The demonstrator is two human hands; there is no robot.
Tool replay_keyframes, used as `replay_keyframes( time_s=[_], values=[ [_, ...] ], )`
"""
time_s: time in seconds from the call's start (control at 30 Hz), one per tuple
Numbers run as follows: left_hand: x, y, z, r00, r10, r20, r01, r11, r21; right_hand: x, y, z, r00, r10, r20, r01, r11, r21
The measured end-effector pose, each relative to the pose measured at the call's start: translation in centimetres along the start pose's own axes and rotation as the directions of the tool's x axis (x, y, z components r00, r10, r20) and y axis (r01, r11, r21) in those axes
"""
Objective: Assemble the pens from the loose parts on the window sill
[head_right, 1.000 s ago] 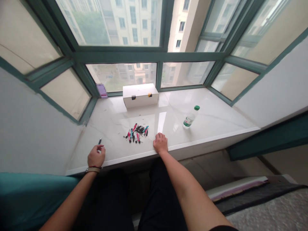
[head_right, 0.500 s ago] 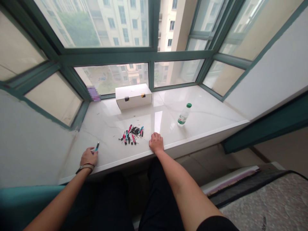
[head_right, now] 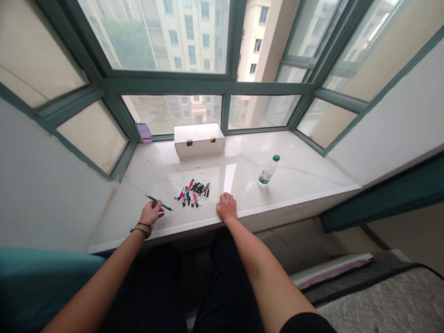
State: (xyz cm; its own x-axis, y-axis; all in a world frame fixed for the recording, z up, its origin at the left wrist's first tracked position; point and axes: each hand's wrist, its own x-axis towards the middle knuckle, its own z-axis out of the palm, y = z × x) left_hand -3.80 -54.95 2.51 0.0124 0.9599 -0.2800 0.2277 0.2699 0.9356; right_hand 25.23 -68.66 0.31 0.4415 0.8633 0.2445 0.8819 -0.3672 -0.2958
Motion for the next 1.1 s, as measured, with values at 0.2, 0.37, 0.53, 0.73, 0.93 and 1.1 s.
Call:
replay_keyframes(
  time_s=[0.2,0.37,0.53,0.73,0.93,1.1],
  values=[
    [-3.8,-1.7,4.1,0.946,-0.1,0.309,0.251,0.827,-0.503,-0.9,-1.7,-0.4,0.991,-0.13,0.036,0.125,0.985,0.119],
    [-3.9,-3.6,4.4,0.948,-0.091,0.304,0.279,0.695,-0.663,-1.7,-6.3,1.4,0.943,-0.015,0.333,-0.151,0.871,0.467],
    [-3.9,-4.1,4.0,0.943,-0.061,0.328,0.273,0.707,-0.652,-0.5,-9.9,1.9,0.799,-0.162,0.579,-0.389,0.595,0.703],
    [-3.7,-4.2,4.3,0.929,-0.055,0.365,0.295,0.707,-0.642,-0.3,-10.5,1.2,0.81,-0.138,0.57,-0.412,0.558,0.72],
    [-3.6,-4.5,4.3,0.919,-0.04,0.393,0.299,0.72,-0.626,-0.8,-9.6,2.6,0.85,-0.111,0.515,-0.35,0.612,0.709],
    [-3.5,-4.6,4.3,0.911,-0.053,0.409,0.316,0.727,-0.61,-0.8,-9.2,3.1,0.868,-0.106,0.485,-0.329,0.609,0.722]
  ],
)
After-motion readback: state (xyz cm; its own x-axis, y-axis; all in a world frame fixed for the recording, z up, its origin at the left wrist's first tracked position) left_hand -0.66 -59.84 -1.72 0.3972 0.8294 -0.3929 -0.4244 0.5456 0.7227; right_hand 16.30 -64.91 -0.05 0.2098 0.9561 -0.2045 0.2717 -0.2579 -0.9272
